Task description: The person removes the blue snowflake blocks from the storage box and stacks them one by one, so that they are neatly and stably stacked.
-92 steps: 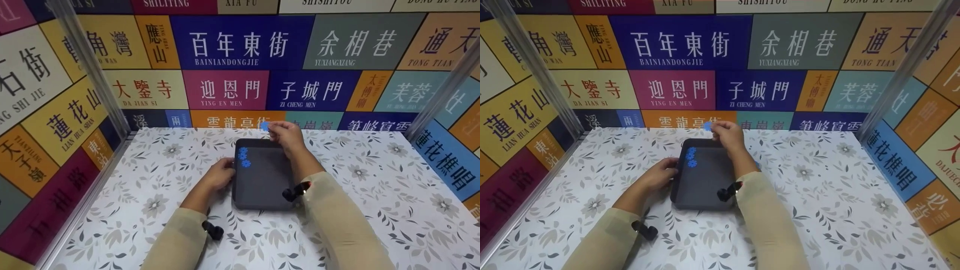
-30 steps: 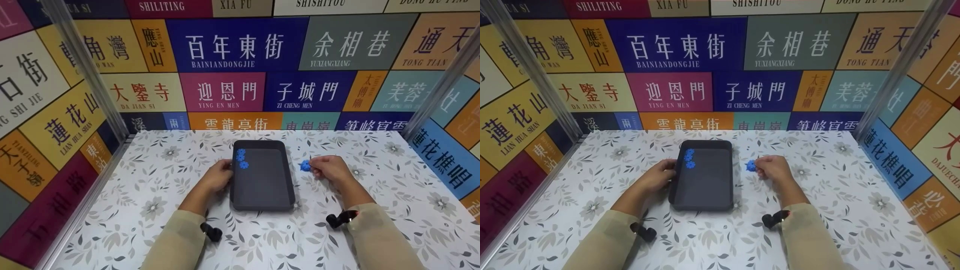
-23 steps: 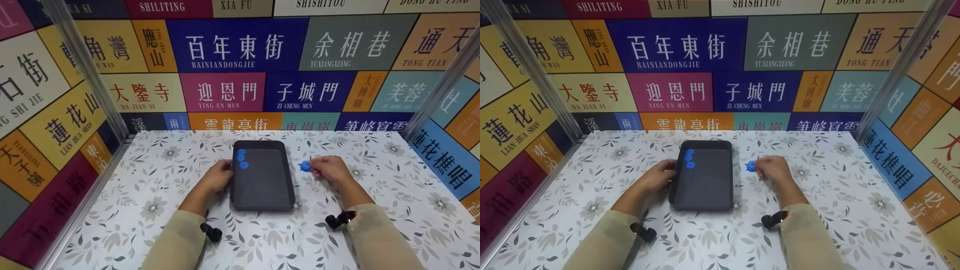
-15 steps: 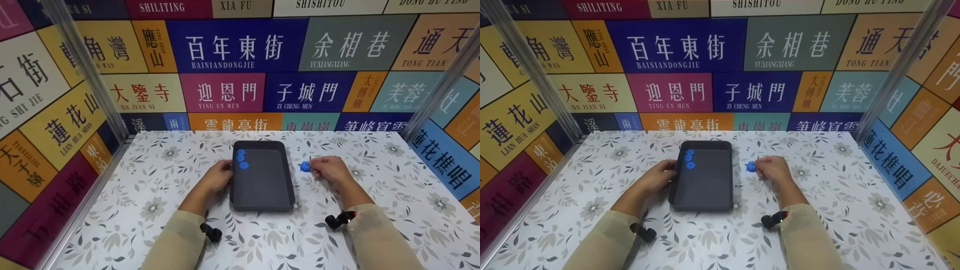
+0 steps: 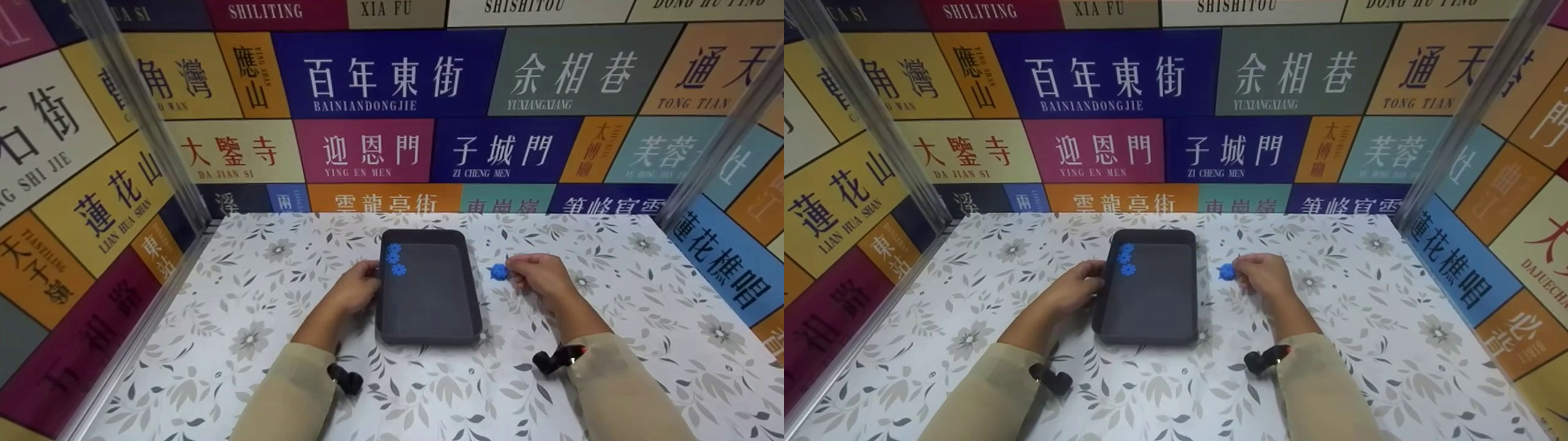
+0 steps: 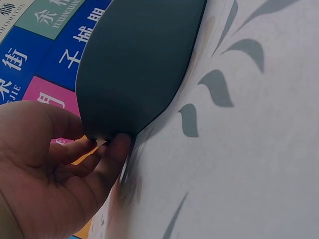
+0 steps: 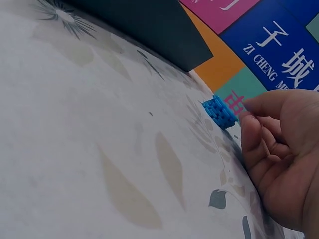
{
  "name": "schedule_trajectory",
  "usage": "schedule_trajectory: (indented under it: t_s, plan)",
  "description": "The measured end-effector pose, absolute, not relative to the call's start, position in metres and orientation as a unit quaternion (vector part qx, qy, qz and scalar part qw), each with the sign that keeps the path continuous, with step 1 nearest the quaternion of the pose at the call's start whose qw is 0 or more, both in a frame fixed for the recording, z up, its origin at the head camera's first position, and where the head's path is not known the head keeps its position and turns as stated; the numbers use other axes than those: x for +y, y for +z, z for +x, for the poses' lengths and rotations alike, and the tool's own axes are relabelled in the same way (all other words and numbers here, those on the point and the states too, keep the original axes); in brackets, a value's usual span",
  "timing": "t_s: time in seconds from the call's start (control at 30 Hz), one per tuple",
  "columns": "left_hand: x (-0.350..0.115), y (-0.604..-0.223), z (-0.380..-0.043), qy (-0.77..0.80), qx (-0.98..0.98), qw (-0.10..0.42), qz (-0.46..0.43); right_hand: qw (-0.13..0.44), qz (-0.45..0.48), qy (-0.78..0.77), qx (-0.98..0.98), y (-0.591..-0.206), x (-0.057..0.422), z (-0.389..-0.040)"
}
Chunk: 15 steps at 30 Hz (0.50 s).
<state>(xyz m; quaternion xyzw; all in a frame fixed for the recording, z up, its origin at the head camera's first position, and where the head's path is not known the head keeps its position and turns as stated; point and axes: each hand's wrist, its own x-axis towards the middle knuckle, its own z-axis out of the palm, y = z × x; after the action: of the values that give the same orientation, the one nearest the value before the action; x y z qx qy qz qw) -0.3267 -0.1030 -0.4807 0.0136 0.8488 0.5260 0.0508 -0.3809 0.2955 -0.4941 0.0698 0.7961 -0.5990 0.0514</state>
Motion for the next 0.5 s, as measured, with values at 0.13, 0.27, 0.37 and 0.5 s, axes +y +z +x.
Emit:
schedule_trajectory:
  t_s: [0.13, 0.27, 0.37, 0.5]
  plan:
    - [-0.103, -0.479, -0.326, 0.529, 0.847, 0.054, 0.012, 0.044, 0.065, -0.583, 0.808, -0.489, 0.29, -0.379]
    - [-0.103, -0.478, -0.325, 0.525, 0.849, 0.054, 0.011, 0.053, 0.046, -0.595, 0.8, -0.481, 0.279, -0.375]
    - [-0.103, -0.479, -0.325, 0.524, 0.85, 0.055, 0.01, 0.056, 0.03, -0.62, 0.782, -0.475, 0.269, -0.371]
    - [-0.103, -0.479, -0.326, 0.524, 0.85, 0.056, 0.008, 0.052, 0.012, -0.653, 0.755, -0.463, 0.253, -0.365]
